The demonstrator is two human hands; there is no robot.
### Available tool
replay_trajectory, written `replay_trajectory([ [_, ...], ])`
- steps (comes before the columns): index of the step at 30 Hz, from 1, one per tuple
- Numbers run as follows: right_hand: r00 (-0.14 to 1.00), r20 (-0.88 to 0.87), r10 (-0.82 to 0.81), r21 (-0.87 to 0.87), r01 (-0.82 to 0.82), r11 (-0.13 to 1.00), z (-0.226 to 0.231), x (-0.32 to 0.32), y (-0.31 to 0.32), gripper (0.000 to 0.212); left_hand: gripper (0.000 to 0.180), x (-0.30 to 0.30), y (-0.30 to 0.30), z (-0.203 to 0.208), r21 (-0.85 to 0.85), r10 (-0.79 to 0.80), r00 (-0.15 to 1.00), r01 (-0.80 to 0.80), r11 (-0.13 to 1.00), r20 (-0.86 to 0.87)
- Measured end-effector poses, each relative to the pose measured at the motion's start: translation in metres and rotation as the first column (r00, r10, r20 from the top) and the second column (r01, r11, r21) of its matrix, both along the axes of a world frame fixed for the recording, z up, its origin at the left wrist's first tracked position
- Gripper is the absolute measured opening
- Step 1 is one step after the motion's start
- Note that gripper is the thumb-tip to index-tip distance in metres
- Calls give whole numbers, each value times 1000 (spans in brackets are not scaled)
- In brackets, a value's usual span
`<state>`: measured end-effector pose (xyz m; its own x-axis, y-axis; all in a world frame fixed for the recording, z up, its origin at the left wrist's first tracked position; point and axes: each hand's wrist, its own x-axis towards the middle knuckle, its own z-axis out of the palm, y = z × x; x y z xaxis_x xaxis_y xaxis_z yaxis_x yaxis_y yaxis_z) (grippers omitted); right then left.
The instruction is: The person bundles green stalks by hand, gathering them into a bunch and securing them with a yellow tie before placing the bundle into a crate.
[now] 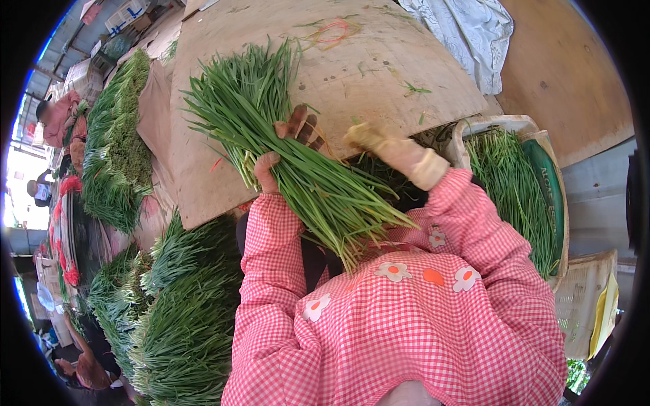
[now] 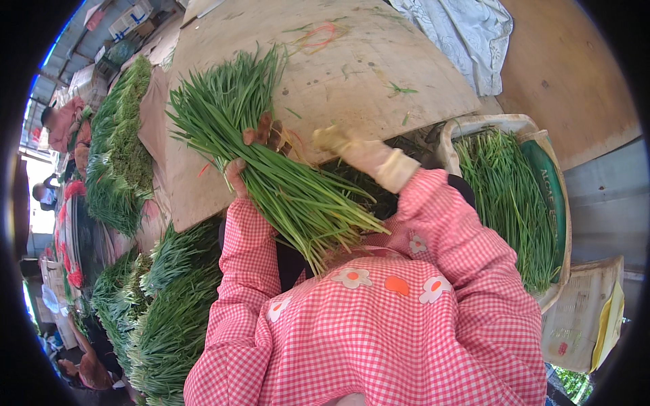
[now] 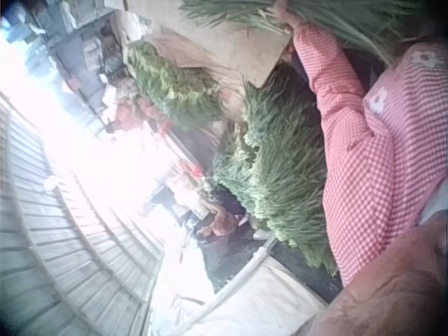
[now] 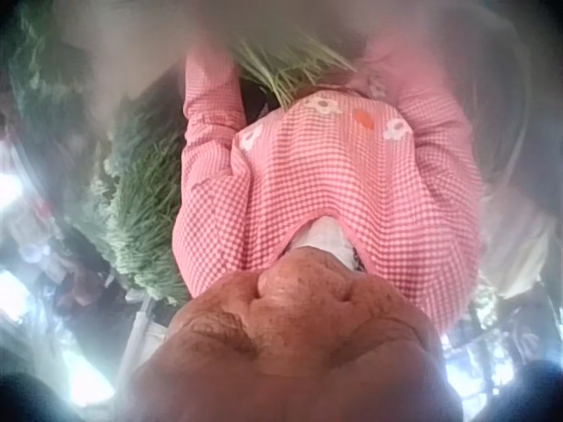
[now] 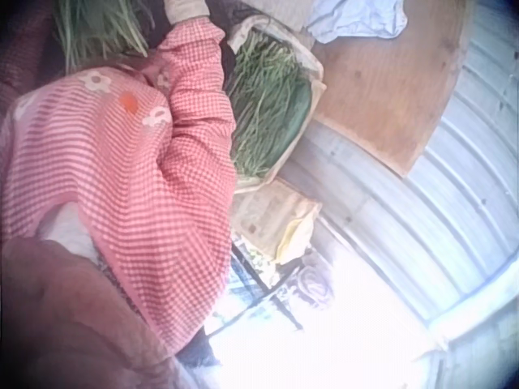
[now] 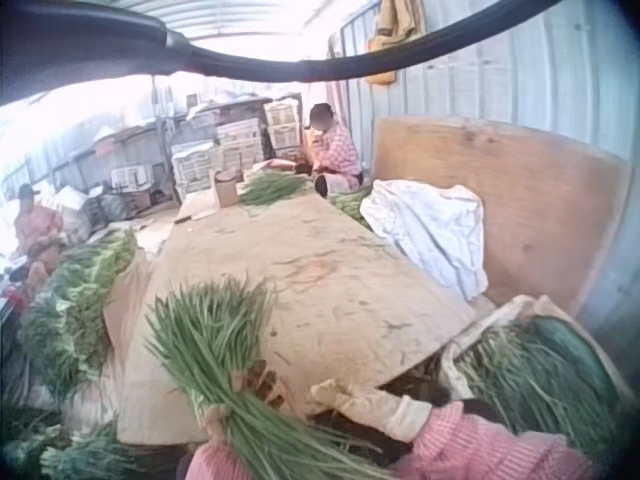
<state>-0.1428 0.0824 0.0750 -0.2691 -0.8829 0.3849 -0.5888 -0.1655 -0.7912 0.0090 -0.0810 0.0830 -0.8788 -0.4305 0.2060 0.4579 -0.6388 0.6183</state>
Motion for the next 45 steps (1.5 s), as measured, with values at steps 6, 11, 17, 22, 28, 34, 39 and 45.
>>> replay_trajectory([
  [6, 659, 746, -97, 221, -108, 969, -2, 37, -23, 26, 34, 0, -1, -2, -22, 17, 1000, -16, 1000, 25],
  [11, 153, 988, 18, -13, -35, 999, 24, 25, -1, 29, 34, 1, -10, -9, -18, -7, 995, 6, 1000, -98],
  [17, -46, 972, 230, -229, 34, 973, 40, -17, 76, 32, 27, 8, -20, -14, 184, 85, 984, -56, 981, -154],
  [22, 966, 243, -88, -216, 143, 966, 36, -20, 108, 15, 26, 7, -23, -11, 212, 85, 988, -55, 976, -132],
  [28, 961, -266, -72, 272, 146, 951, 36, 78, 67, 18, 24, 10, -22, -14, 287, 101, 986, -59, 956, -134],
  [34, 981, -191, 38, 451, 54, 891, 21, 68, 89, 18, 18, 18, -34, -15, 317, 163, 966, -93, 944, -201],
  [39, 949, -315, -29, 777, 275, 567, 3, 50, 136, 22, 18, 23, -41, -11, 334, 215, 934, -113, 936, -287],
  [45, 934, 248, -258, 492, 108, 864, 29, 59, 101, 45, 18, 24, -27, -7, 275, 189, 945, -112, 955, -269],
])
